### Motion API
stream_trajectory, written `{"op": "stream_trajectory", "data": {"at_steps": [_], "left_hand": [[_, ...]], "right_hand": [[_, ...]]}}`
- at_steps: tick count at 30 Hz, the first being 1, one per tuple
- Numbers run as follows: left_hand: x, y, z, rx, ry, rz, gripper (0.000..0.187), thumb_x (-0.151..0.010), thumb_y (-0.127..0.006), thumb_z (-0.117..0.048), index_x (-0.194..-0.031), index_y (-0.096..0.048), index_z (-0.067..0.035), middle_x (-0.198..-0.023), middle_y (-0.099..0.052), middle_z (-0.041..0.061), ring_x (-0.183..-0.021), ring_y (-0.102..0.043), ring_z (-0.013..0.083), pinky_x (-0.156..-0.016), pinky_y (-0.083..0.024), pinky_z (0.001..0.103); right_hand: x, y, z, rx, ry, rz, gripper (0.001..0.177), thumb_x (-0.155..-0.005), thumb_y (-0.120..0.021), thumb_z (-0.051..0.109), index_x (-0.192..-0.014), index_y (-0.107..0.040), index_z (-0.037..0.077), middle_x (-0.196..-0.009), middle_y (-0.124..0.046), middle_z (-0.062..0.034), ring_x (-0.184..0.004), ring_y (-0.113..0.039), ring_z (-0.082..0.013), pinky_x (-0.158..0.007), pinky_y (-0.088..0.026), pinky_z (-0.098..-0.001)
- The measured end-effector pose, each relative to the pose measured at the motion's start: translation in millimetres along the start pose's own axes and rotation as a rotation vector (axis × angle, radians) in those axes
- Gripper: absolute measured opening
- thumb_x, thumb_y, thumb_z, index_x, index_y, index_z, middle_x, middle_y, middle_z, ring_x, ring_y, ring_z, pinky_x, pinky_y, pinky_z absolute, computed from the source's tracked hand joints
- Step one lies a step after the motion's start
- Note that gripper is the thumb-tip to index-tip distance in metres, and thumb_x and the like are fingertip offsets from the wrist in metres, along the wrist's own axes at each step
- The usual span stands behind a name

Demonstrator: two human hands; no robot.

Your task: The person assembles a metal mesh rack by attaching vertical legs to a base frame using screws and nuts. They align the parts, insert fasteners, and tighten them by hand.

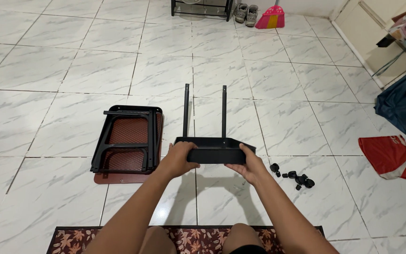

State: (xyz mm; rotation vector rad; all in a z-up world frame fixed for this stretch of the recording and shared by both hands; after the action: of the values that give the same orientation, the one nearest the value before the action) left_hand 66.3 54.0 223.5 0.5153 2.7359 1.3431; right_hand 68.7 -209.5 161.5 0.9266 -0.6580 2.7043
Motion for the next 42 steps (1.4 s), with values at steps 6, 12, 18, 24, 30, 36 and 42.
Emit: {"op": "stream_trajectory", "data": {"at_steps": [6,12,18,24,30,36,42], "left_hand": [[-13.3,8.6,0.9,0.053,-0.035,-0.025,0.053,-0.07,-0.09,-0.028,-0.115,-0.068,-0.011,-0.112,-0.07,0.009,-0.113,-0.062,0.0313,-0.107,-0.039,0.052],[-17.2,13.6,0.3,0.02,-0.111,-0.078,0.059,-0.068,-0.091,-0.032,-0.118,-0.068,-0.01,-0.112,-0.07,0.011,-0.112,-0.063,0.0327,-0.101,-0.044,0.046],[-18.8,21.5,1.4,0.061,-0.126,-0.129,0.058,-0.065,-0.093,-0.027,-0.115,-0.069,-0.009,-0.109,-0.07,0.013,-0.109,-0.062,0.034,-0.1,-0.043,0.046],[-23.1,39.5,19.2,0.056,-0.075,-0.141,0.064,-0.061,-0.096,-0.029,-0.115,-0.066,-0.01,-0.113,-0.065,0.012,-0.115,-0.058,0.0306,-0.1,-0.049,0.039],[1.9,33.6,106.8,0.131,-0.052,-0.257,0.1,-0.056,-0.098,-0.023,-0.145,-0.053,-0.011,-0.146,-0.049,0.016,-0.131,-0.045,0.0341,-0.106,-0.04,0.044],[33.3,-18.4,259.9,0.214,0.365,-0.422,0.064,-0.074,-0.086,-0.024,-0.132,-0.064,-0.009,-0.125,-0.069,0.015,-0.119,-0.064,0.0284,-0.102,-0.051,0.04],[35.7,-39.1,337.6,0.222,0.621,-0.451,0.044,-0.083,-0.076,-0.027,-0.119,-0.072,0.0,-0.101,-0.077,0.017,-0.09,-0.076,0.0294,-0.083,-0.059,0.04]], "right_hand": [[15.1,11.0,19.3,0.21,0.058,-0.236,0.099,-0.091,-0.059,0.061,-0.156,-0.013,0.003,-0.152,-0.033,-0.0295,-0.137,-0.044,-0.0465,-0.103,-0.047,-0.0611],[51.2,-21.3,44.5,1.441,0.84,-0.344,0.123,-0.065,-0.089,0.06,-0.16,-0.022,0.02,-0.164,-0.018,-0.0181,-0.153,-0.013,-0.0429,-0.116,-0.02,-0.0603],[8.9,-15.0,59.2,1.321,0.738,-0.055,0.11,-0.06,-0.094,0.023,-0.155,-0.038,0.022,-0.145,-0.052,-0.0148,-0.131,-0.05,-0.0346,-0.11,-0.046,-0.0472],[-14.8,9.5,74.1,1.151,0.748,0.057,0.069,-0.063,-0.095,0.012,-0.125,-0.063,0.01,-0.13,-0.068,-0.0077,-0.124,-0.064,-0.0239,-0.108,-0.052,-0.0429],[-19.1,11.2,78.9,1.141,0.671,0.017,0.068,-0.064,-0.094,0.01,-0.125,-0.066,0.01,-0.123,-0.072,-0.0078,-0.119,-0.068,-0.0207,-0.109,-0.052,-0.0409],[-18.6,5.3,78.1,1.019,0.737,-0.006,0.067,-0.062,-0.09,0.006,-0.125,-0.066,0.006,-0.129,-0.07,-0.0072,-0.12,-0.065,-0.0191,-0.106,-0.054,-0.0403],[-16.3,8.8,78.3,1.084,0.628,-0.101,0.068,-0.064,-0.091,0.007,-0.128,-0.066,0.009,-0.131,-0.07,-0.0058,-0.124,-0.065,-0.0195,-0.106,-0.052,-0.0403]]}}
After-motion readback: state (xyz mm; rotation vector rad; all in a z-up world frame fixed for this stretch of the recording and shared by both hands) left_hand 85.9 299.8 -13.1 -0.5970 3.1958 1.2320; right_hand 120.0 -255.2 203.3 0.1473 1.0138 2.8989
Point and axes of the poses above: each hand's wrist, its own x-axis away from the middle knuckle, its own y-axis out of the back of the hand, z = x × y, the point moved 5 cm from there along -x, towards the middle knuckle
